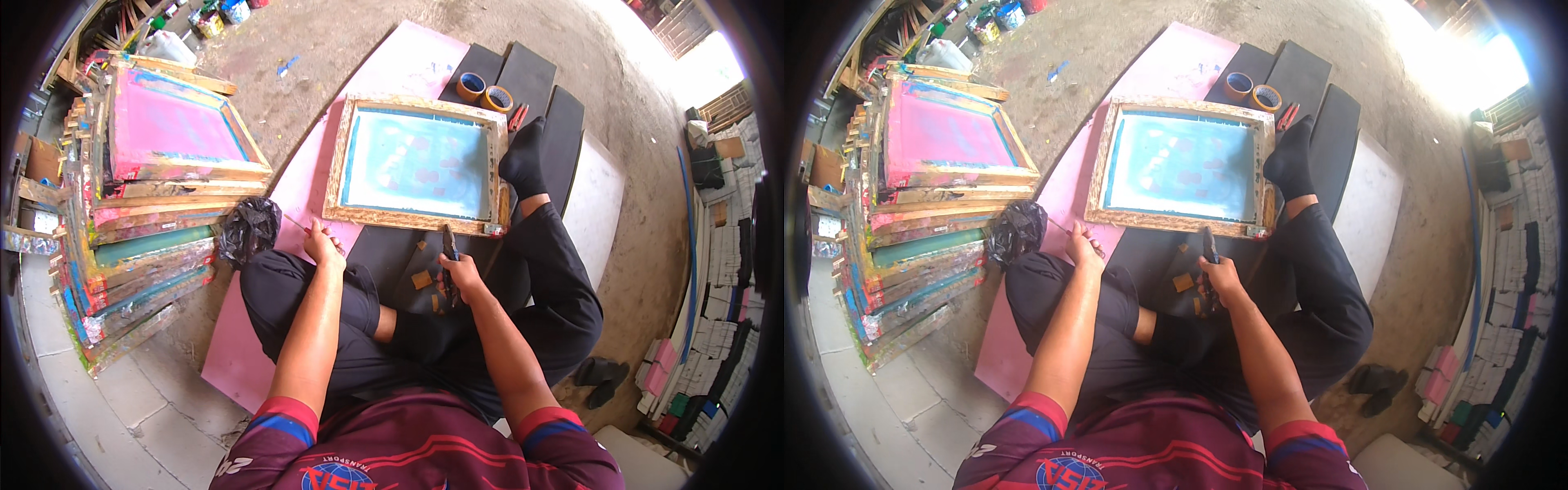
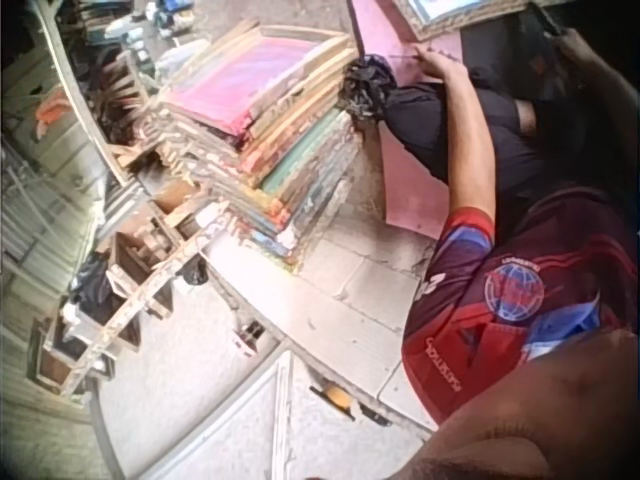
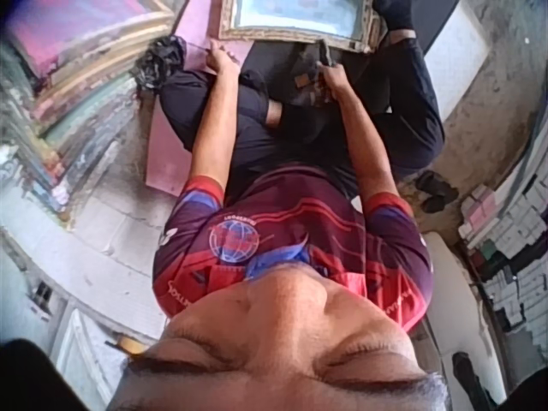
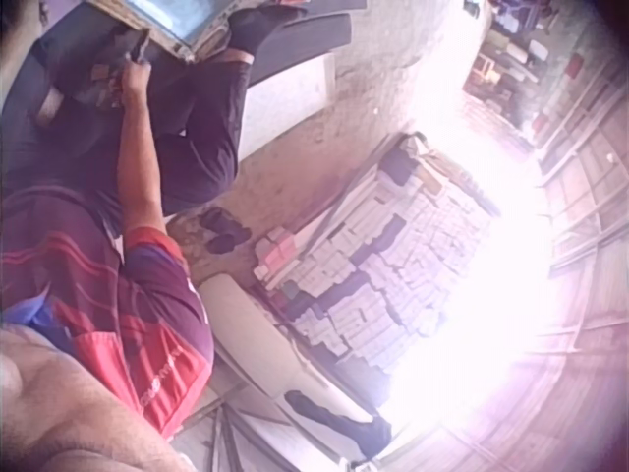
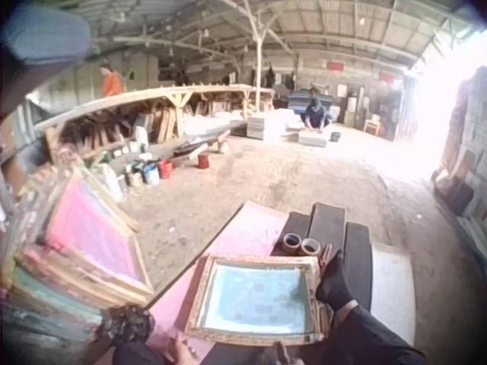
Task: The person sits on the floor and uses a small knife to scrape and remove material from the edge of a wooden frame. They repeatedly scrape along the frame's border, lifting small pieces of material.
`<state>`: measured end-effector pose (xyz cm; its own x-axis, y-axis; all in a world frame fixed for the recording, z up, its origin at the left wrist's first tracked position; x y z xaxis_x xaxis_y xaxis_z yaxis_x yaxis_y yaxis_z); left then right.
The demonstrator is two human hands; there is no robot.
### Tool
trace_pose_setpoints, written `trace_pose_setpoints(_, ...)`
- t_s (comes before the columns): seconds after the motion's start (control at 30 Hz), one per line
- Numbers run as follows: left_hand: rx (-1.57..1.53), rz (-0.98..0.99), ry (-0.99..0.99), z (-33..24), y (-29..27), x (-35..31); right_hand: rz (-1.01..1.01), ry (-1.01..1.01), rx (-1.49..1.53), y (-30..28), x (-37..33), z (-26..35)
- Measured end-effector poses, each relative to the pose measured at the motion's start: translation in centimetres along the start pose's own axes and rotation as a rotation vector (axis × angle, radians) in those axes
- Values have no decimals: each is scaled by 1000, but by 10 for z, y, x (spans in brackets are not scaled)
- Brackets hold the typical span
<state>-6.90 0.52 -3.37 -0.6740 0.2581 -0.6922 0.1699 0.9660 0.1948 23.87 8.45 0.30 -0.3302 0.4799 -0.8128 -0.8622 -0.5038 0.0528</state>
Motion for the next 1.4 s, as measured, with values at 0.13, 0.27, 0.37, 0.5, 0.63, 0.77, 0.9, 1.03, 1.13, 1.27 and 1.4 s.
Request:
trace_pose_setpoints(0.13, 91, 259, 8, 1, -1, -12, 86, -37, 16, 5, -10, -4)
trace_pose_setpoints(0.27, 335, 632, 27, 6, 11, -41, 234, -67, -94, 31, -23, -2)
trace_pose_setpoints(0.37, 498, 817, 56, 14, 13, -56, 302, -65, -157, 57, -29, 6)
trace_pose_setpoints(0.5, 582, 896, 122, 16, 12, -65, 329, -64, -162, 75, -32, 14)
trace_pose_setpoints(0.63, 626, 883, 271, 25, 3, -46, 372, -35, -213, 83, -37, 24)
trace_pose_setpoints(0.77, 536, 703, 303, 24, 8, -44, 321, -72, -205, 76, -28, 13)
trace_pose_setpoints(0.9, 216, 355, 173, 9, 4, -25, 149, -98, -132, 50, -14, -2)
trace_pose_setpoints(1.03, -7, 45, -4, -5, -5, 0, 31, -44, -98, 25, -12, -1)
trace_pose_setpoints(1.13, -64, -23, 3, -5, -6, 4, 12, -8, -63, 21, -8, 1)
trace_pose_setpoints(1.27, -56, -114, 12, -2, -12, 21, 9, 38, -44, 21, -6, 8)
trace_pose_setpoints(1.4, -124, -83, 5, -5, -7, 14, 6, 39, -29, 20, 4, 5)
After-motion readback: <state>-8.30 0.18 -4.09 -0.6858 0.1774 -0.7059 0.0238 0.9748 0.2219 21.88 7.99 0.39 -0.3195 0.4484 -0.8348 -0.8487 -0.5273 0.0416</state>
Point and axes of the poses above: each hand's wrist, its own x-axis towards the middle knuckle, its own y-axis out of the palm, z = x × y, the point moved 1 cm from there along x, towards the middle knuckle, and after that the axes turned 7 degrees about z, right-handed, at the moved point
